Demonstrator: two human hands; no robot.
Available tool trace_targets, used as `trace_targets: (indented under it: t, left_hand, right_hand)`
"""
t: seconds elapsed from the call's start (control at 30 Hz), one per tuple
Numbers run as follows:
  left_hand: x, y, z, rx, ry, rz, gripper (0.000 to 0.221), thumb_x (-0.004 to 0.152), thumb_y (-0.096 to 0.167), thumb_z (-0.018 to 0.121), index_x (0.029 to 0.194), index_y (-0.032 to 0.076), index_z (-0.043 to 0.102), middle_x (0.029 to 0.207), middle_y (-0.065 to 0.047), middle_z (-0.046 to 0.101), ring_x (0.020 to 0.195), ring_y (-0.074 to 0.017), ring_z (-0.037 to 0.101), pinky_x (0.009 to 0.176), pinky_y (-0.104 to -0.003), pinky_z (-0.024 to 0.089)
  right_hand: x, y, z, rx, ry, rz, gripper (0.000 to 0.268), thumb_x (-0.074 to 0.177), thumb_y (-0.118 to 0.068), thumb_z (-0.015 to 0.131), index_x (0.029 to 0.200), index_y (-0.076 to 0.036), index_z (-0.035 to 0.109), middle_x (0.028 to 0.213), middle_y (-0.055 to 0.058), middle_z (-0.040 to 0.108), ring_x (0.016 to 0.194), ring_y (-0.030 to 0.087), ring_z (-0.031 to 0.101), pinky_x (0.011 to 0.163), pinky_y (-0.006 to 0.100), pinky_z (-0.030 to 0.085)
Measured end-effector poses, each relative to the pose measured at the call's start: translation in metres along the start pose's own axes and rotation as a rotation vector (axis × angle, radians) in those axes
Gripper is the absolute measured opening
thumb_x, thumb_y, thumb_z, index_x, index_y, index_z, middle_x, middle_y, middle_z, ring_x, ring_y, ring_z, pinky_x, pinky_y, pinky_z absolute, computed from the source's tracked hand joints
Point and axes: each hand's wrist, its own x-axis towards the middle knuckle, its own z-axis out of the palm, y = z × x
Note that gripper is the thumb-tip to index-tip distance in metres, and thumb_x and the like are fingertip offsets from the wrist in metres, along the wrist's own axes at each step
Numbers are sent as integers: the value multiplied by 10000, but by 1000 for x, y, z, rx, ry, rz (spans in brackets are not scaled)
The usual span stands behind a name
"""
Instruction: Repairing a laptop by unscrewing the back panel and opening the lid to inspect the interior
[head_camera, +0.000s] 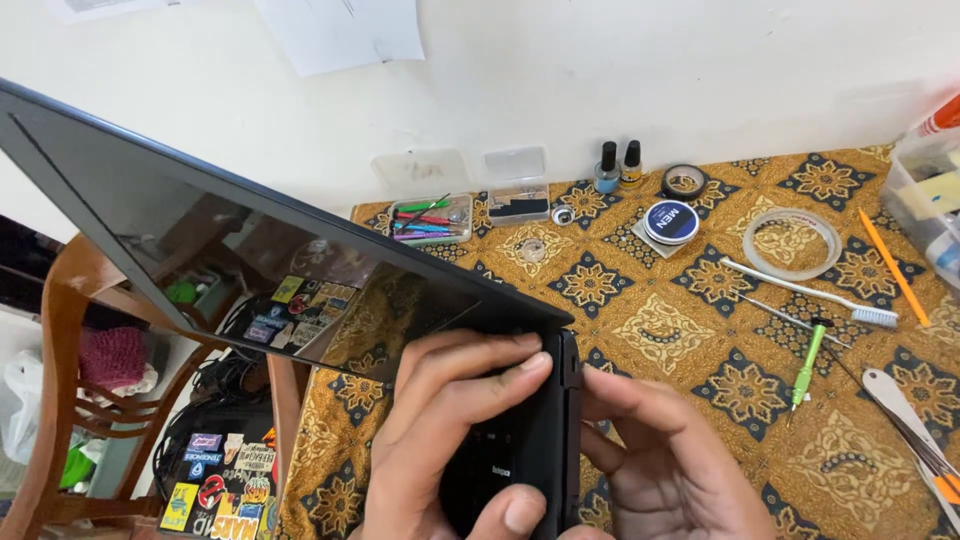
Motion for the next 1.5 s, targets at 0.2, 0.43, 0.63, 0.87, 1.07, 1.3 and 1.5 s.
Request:
trace_targets:
  t: [0.2,0.43,0.63,0.87,1.07,1.3,1.5]
  left_hand:
    - [2,4,1,-28,26,-46,612,1015,607,439,1168,77,702,1207,-156,754,1161,-271,690,1066,-376,511]
    - [-1,3,-2,-18,-18,-61,613,1007,607,445,1180,84,716,1241,-143,759,1155,-261,658,1066,-375,501]
    - [-4,3,-4,18,-17,41,601,1081,594,394,1167,90,712,1221,-160,771,1140,-268,708,1059,-370,542]
    - [-5,-1,-4,-27,-45,71,523,1045,484,468,1202,37,689,1268,-191,726,1183,-291,664,1104,-413,536]
    - [-4,-3,-6,7,-50,60,554,1055,500,433,1233,36,678,1290,-183,721,1162,-269,651,1105,-402,525]
    - [0,0,-6,-28,-97,47,517,1015,443,480,1299,35,621,1332,-182,685,1263,-304,632,1137,-415,494]
    - [-1,6,8,-46,-127,17,484,996,426,499,1281,57,626,1342,-176,681,1262,-302,620,1120,-429,474]
  right_hand:
    - [-4,1,6,-95,54,-14,652,804,-117,841,1342,143,580,1224,255,623,1245,347,655,1094,474,573]
    - [-6,-1,4,-202,71,-28,501,905,-34,664,1362,145,564,1223,258,616,1225,345,679,1090,503,615]
    - [-1,-1,4,-600,176,-129,276,852,14,699,1121,-6,757,1053,151,779,967,187,766,914,234,569]
    - [7,-13,18,-816,156,-189,305,837,25,702,1139,17,739,1090,138,782,958,156,768,932,205,559]
    - [11,-12,15,-792,137,-206,325,823,13,711,1148,10,731,1093,140,783,955,167,764,896,213,575]
    - [8,-12,11,-476,244,77,423,834,23,690,1254,64,700,1142,184,759,1012,202,728,868,260,550]
    - [-8,-9,-8,-329,313,107,312,852,-25,700,1149,71,702,1137,196,776,1055,233,743,961,309,563]
